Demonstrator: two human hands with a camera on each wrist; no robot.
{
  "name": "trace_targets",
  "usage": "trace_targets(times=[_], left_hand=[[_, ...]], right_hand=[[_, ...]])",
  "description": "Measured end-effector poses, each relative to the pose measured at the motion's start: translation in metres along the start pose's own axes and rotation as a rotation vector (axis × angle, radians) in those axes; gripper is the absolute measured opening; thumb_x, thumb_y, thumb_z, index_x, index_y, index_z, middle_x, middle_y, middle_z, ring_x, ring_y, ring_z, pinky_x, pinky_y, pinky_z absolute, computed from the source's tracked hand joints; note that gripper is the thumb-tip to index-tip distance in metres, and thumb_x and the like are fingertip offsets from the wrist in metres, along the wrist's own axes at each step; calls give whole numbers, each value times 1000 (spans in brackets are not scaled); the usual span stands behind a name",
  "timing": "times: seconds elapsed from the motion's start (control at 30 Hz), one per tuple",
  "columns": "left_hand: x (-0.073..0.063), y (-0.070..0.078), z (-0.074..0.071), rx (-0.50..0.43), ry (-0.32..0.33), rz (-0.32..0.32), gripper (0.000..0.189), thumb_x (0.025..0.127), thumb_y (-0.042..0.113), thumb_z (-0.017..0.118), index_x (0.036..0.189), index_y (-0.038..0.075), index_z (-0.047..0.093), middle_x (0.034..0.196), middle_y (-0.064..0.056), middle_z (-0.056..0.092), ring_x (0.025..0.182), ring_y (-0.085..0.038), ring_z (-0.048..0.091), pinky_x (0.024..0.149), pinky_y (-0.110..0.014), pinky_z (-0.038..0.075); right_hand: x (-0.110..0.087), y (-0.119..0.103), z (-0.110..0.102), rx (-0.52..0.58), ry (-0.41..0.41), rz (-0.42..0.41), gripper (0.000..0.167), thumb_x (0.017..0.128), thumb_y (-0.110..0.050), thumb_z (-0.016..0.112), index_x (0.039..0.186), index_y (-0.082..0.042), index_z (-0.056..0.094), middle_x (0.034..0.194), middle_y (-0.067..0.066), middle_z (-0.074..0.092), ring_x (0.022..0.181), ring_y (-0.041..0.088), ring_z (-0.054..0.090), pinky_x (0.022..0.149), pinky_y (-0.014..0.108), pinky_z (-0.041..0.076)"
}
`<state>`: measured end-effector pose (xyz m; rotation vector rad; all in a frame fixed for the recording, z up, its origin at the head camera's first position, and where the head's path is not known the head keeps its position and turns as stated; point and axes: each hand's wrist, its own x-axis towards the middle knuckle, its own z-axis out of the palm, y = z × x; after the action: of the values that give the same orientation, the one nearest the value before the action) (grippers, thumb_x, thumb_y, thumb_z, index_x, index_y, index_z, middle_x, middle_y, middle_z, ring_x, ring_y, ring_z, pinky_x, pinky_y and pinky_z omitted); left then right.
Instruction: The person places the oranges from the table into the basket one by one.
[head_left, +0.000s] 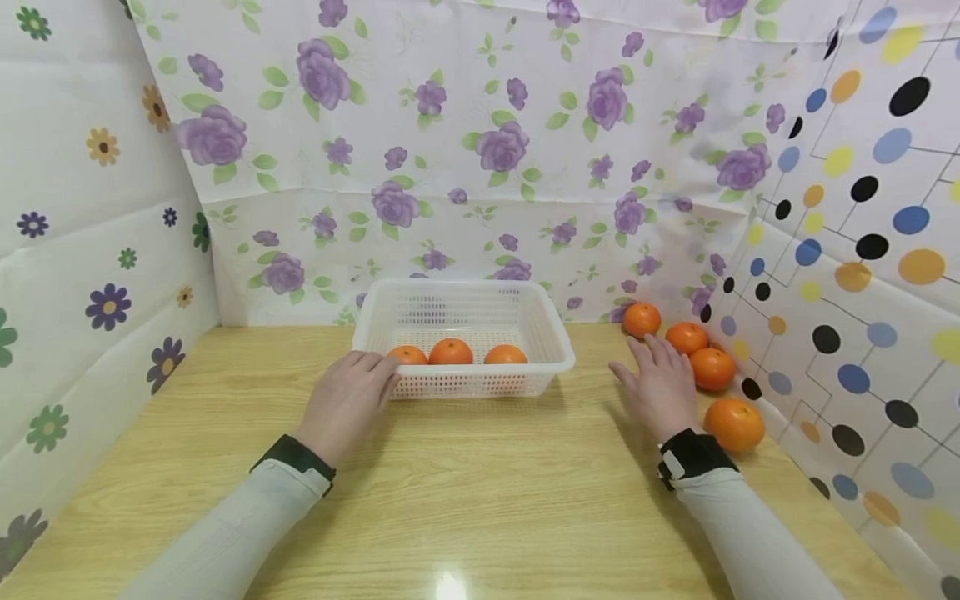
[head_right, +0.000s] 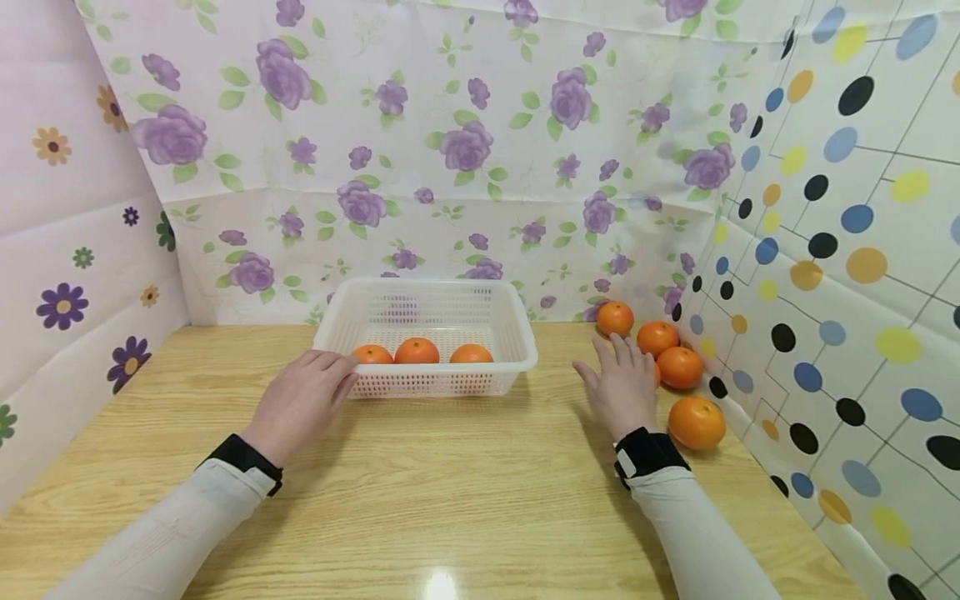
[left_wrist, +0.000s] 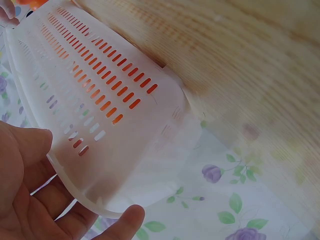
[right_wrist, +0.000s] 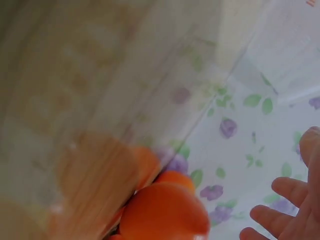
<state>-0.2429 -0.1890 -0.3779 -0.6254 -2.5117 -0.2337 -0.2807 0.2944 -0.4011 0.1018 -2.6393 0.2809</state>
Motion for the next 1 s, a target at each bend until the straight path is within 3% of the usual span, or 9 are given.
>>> trace_targets(times=[0.17,0.4,0.7,1.0], left_hand=[[-1,-1,0,2,-7,-8,30,108,22,76,131,3,75,119,-13,78,116,-35,70,105,-52,59],[0,-1,1,10,-16,-2,30,109,23,74,132,4,75,120,-13,77,117,-34,69,106,-51,59],[0,0,-2,-2,-9,-16,29,109,22,75,132,5,75,123,-12,77,118,-34,68,107,-52,58],[-1,0,-1,0,10,9,28,109,23,74,130,4,76,120,-12,78,116,-34,70,106,-50,59]], right_hand=[[-2,9,-2,24,56,7,65,114,-44,62,160,2,52,160,35,47,152,57,36,125,75,25],[-1,18,-8,79,73,63,65,115,-42,61,159,5,50,160,37,44,149,58,37,126,73,25],[5,23,-10,94,61,96,65,115,-43,61,158,5,51,162,34,42,152,56,33,128,71,22],[4,31,-5,92,4,140,68,114,-42,63,160,5,49,165,35,37,149,60,33,126,74,24]])
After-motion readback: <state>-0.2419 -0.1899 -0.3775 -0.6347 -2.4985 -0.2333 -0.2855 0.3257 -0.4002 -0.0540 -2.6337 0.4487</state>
